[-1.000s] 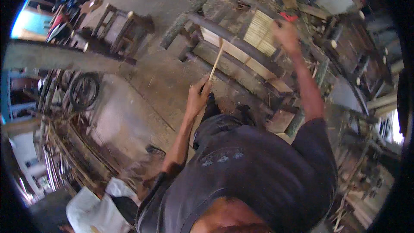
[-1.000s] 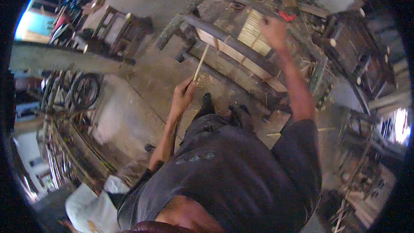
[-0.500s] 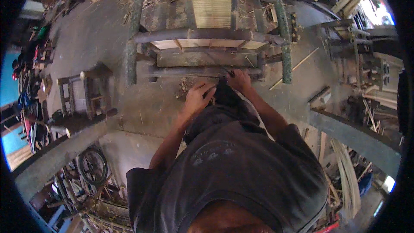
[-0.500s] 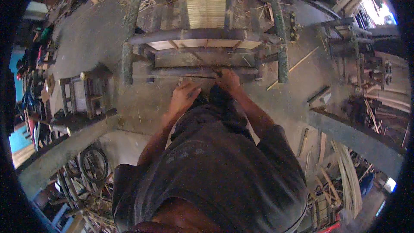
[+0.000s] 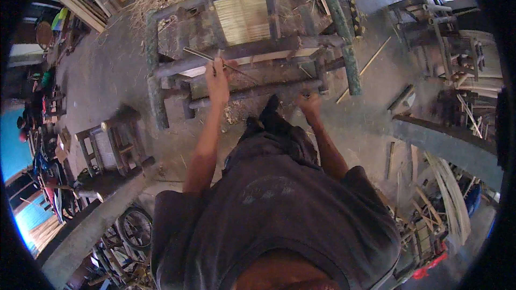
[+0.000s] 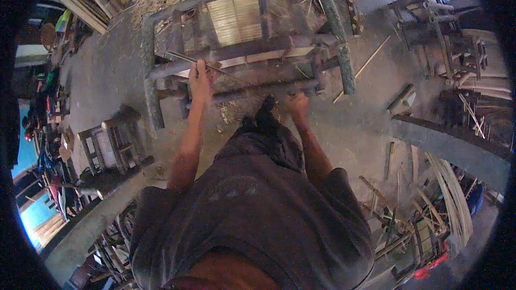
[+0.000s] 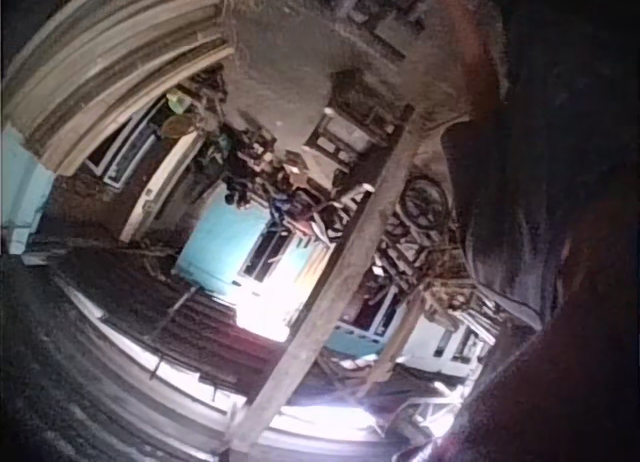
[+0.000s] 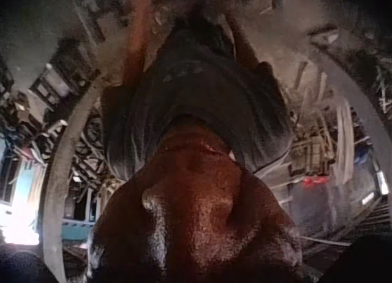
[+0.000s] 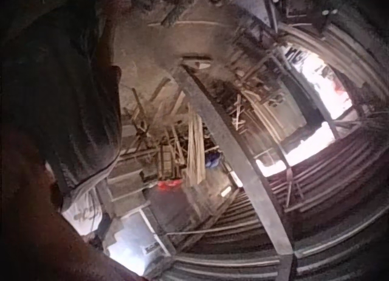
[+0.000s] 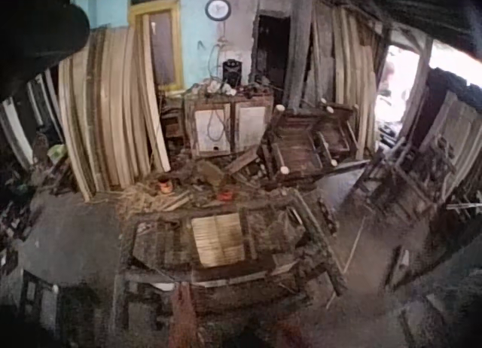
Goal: The person uses a machete to shave and shape thin bamboo strips over a wooden chair frame. They repeatedly hold the strips with one hand and draw the blade along them to smooth the edges, occasionally placing finished pieces on the chair seat.
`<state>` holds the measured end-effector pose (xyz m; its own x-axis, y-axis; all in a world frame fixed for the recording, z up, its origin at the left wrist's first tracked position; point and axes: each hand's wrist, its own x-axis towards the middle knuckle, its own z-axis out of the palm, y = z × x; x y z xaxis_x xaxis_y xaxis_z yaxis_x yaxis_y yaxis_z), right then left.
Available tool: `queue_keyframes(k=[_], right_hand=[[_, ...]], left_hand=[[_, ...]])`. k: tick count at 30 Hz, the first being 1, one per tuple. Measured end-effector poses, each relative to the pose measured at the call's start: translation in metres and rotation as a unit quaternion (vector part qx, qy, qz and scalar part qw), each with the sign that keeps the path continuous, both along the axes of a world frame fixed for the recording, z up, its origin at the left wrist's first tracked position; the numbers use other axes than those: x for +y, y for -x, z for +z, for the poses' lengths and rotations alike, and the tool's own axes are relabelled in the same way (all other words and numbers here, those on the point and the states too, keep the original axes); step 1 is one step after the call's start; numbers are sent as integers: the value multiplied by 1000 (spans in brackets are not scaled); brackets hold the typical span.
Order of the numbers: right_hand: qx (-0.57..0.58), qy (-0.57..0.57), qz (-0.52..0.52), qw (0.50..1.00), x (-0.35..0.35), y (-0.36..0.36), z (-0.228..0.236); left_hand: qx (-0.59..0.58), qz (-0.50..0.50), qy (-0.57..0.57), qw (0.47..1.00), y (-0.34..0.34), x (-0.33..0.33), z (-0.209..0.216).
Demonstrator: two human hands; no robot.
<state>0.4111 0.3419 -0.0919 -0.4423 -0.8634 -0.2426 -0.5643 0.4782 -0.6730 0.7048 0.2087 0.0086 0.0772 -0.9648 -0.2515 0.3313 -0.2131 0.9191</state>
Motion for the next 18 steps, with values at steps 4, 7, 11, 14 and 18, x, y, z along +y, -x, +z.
queue_keyframes(k=[4,7,11,14,18], right_hand=[[-115,-13,-92,989,-24,50,26],[-190,18,-125,974,-28,73,44],[-215,63,-101,969,-20,84,62],[-177,14,-99,979,-12,86,69],[-211,-32,-142,966,-2,90,68]], left_hand=[[39,55,74,995,24,-54,-6],[22,91,109,990,47,-83,-22],[5,92,106,990,72,-110,-49],[-31,124,100,987,83,-118,-67],[-15,145,108,983,84,-124,-81]])
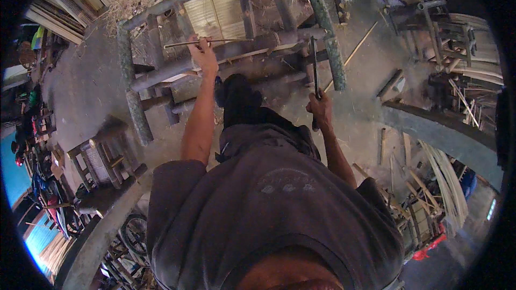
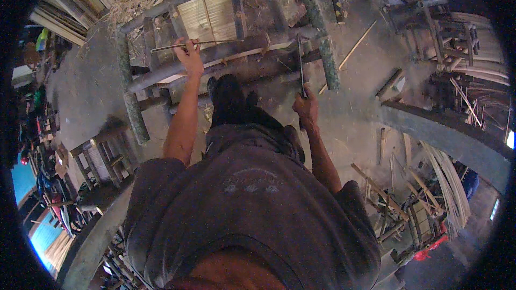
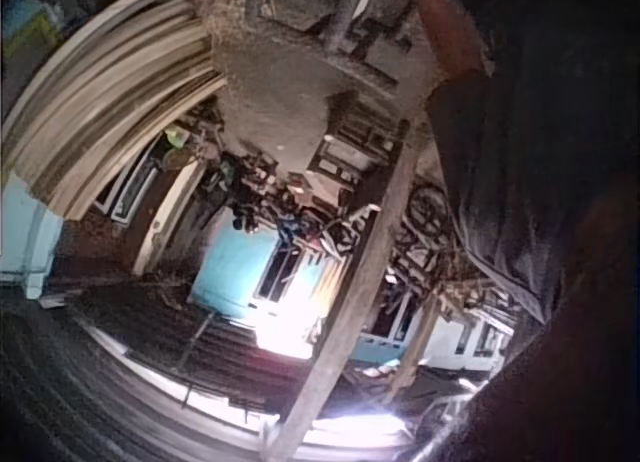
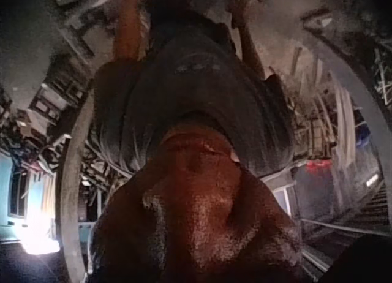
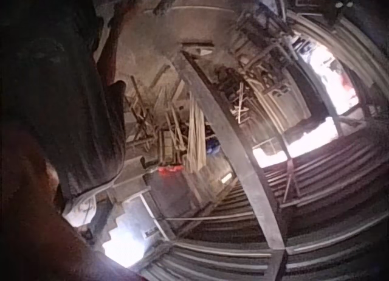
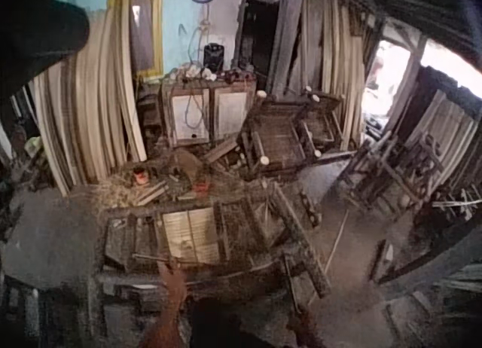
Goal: The person uses a machete to shave and shape thin bamboo strips over a wooden chair frame. They repeatedly hold the strips with one hand and draw the blade along them to smooth the edges, occasionally placing finished pieces on the chair seat.
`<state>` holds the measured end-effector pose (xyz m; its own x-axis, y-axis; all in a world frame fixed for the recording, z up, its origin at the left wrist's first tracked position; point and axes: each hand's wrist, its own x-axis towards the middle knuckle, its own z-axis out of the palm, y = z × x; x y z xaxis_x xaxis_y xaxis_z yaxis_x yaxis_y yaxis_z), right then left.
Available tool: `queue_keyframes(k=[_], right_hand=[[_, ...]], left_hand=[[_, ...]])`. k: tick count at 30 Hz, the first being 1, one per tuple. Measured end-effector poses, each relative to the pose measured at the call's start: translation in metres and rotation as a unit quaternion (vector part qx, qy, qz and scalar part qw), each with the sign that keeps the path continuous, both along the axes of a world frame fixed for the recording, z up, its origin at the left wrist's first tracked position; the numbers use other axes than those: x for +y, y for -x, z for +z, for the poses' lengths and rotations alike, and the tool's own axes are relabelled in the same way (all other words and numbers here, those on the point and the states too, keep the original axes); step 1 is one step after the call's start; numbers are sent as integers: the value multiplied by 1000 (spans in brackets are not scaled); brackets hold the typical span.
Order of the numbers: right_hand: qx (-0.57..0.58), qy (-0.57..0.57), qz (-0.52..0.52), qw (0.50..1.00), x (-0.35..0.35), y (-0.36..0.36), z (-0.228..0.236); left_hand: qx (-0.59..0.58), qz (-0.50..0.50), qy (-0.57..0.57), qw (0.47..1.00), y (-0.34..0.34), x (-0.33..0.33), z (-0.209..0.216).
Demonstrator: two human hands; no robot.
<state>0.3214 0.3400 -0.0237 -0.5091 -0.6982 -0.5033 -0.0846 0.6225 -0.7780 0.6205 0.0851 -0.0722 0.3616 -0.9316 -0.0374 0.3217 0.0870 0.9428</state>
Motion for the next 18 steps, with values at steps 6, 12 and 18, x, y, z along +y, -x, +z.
queue_keyframes(k=[6,12,18], right_hand=[[21,-42,6,999,7,6,-20],[106,80,113,985,-44,-22,37],[206,299,163,917,-104,-42,142]], left_hand=[[-8,-9,-13,1000,-8,-3,-6],[-333,-101,99,932,24,-18,8],[-412,-225,182,864,91,-36,20]])
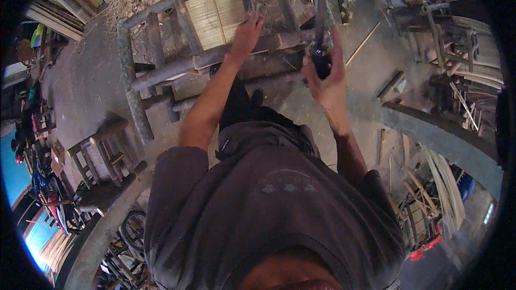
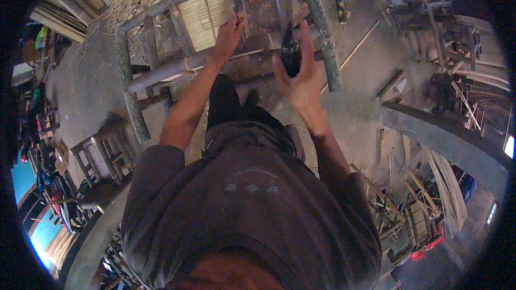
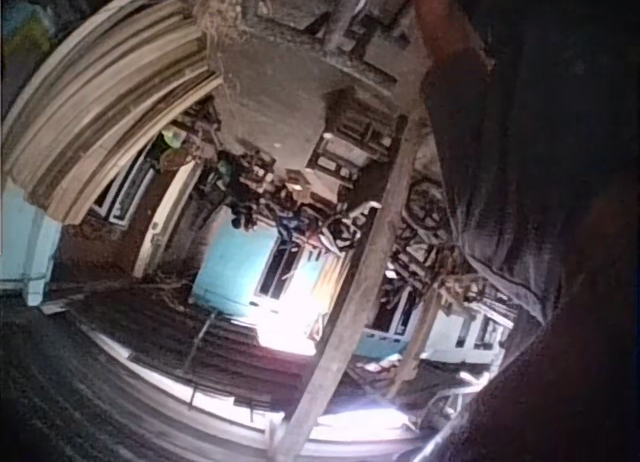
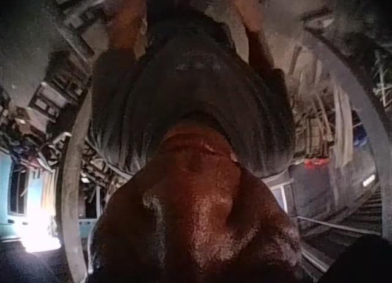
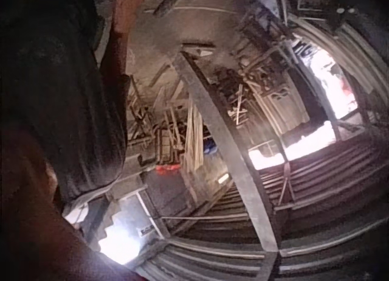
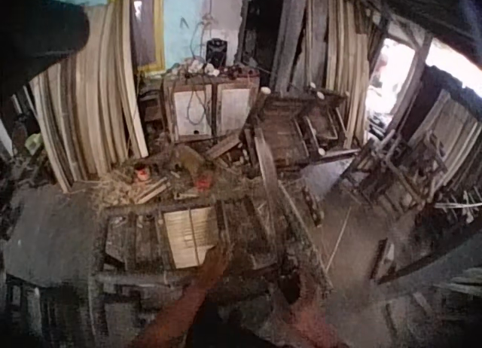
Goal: The person uses a machete to shave and shape thin bamboo strips over a wooden chair frame. They repeatedly hold the strips with one hand and draw the blade along them to smooth the edges, occasionally placing finished pieces on the chair seat.
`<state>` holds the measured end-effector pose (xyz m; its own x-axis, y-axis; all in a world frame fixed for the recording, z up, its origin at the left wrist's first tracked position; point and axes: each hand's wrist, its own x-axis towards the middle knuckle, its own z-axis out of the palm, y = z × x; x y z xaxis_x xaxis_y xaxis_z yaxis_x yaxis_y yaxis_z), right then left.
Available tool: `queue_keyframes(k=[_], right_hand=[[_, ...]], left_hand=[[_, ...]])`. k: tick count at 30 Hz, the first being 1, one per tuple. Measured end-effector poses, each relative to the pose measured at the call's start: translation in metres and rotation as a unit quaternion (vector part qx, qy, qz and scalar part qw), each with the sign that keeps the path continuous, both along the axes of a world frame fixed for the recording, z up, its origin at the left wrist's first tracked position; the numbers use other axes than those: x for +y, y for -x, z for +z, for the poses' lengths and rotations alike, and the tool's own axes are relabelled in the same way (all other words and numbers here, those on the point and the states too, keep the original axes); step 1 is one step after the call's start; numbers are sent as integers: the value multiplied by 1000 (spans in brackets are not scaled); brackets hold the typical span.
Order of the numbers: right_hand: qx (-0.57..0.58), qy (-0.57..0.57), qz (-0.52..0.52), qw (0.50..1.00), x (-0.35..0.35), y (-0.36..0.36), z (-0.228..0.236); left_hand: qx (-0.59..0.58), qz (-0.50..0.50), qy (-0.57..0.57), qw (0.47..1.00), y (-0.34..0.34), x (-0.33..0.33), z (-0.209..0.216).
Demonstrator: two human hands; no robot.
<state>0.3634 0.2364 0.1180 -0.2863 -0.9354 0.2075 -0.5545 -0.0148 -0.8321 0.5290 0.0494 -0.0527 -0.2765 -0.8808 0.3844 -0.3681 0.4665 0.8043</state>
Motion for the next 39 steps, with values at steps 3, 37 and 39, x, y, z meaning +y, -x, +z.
queue_keyframes(k=[3,37,39], right_hand=[[95,-40,-30,994,-17,-6,17],[213,133,-83,964,-93,44,118],[20,186,-163,969,-98,44,117]], left_hand=[[5,1,55,998,13,-2,1],[137,134,-76,979,66,-25,31],[169,132,-29,976,69,-26,24]])
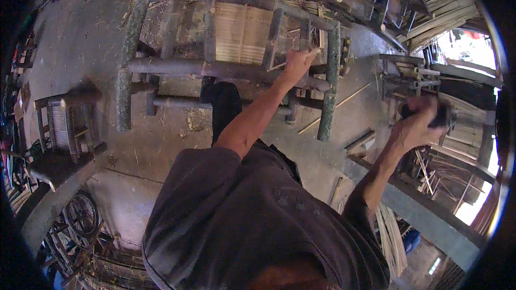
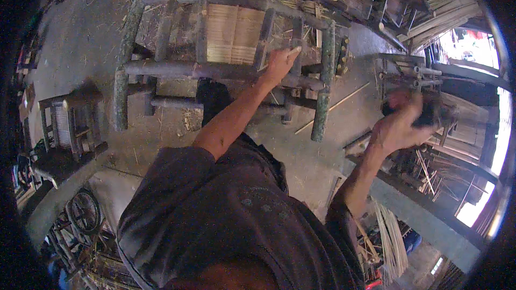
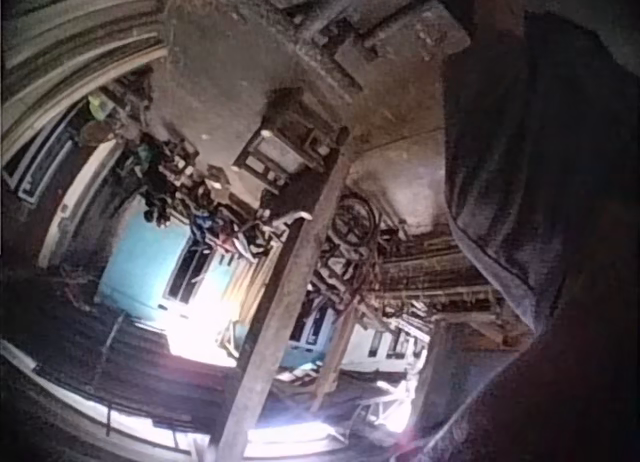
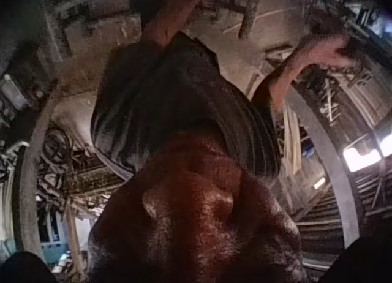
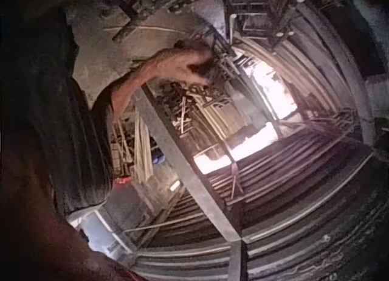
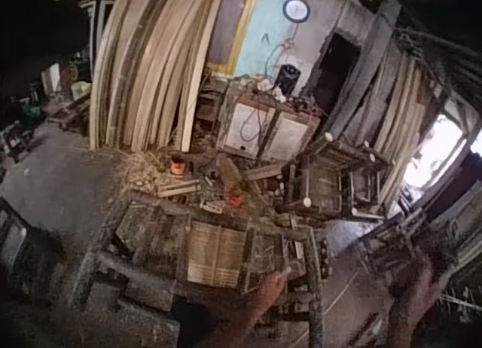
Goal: The person uses a machete to shave and shape thin bamboo strips over a wooden chair frame. They repeatedly hold the strips with one hand and draw the blade along them to smooth the edges, occasionally placing finished pieces on the chair seat.
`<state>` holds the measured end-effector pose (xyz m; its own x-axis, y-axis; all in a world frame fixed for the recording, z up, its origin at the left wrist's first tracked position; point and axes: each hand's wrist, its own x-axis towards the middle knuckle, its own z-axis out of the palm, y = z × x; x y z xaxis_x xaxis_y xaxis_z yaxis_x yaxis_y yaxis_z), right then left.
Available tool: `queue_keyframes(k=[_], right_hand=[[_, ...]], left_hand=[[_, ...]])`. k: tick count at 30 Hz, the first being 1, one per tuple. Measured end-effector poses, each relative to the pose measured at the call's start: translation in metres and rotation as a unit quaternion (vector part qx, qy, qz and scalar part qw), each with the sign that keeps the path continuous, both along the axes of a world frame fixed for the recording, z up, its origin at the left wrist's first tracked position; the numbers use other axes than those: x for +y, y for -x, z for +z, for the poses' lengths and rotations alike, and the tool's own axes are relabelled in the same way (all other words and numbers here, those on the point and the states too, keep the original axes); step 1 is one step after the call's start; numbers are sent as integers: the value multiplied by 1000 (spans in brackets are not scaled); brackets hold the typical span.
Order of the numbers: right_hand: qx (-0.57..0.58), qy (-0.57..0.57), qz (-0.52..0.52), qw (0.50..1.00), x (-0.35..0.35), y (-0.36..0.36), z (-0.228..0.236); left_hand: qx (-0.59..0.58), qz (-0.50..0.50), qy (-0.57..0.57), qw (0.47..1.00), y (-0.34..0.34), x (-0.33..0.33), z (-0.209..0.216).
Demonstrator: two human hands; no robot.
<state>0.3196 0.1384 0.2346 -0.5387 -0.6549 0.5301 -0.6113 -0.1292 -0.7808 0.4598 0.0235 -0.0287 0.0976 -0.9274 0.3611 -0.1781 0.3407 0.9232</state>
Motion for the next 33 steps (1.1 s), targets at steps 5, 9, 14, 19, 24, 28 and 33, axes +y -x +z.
queue_keyframes(k=[5,9,14,19,24,28,33], right_hand=[[177,-471,124,855,25,-46,-86],[325,-250,90,907,16,-24,-30],[323,-165,-15,932,-4,-32,20],[277,-420,117,856,11,-57,-63],[119,-150,54,980,-11,3,-14],[-61,-104,-68,990,-4,-29,-59],[247,-393,91,881,8,-42,-92]], left_hand=[[48,26,56,997,10,-2,-20],[-9,37,58,998,14,-7,-24],[-8,13,44,999,5,-8,-14],[3,24,129,991,2,-12,-10],[-34,25,68,997,5,-13,-18],[-54,-33,-4,998,1,-13,-18],[-35,1,153,988,-3,-18,-27]])
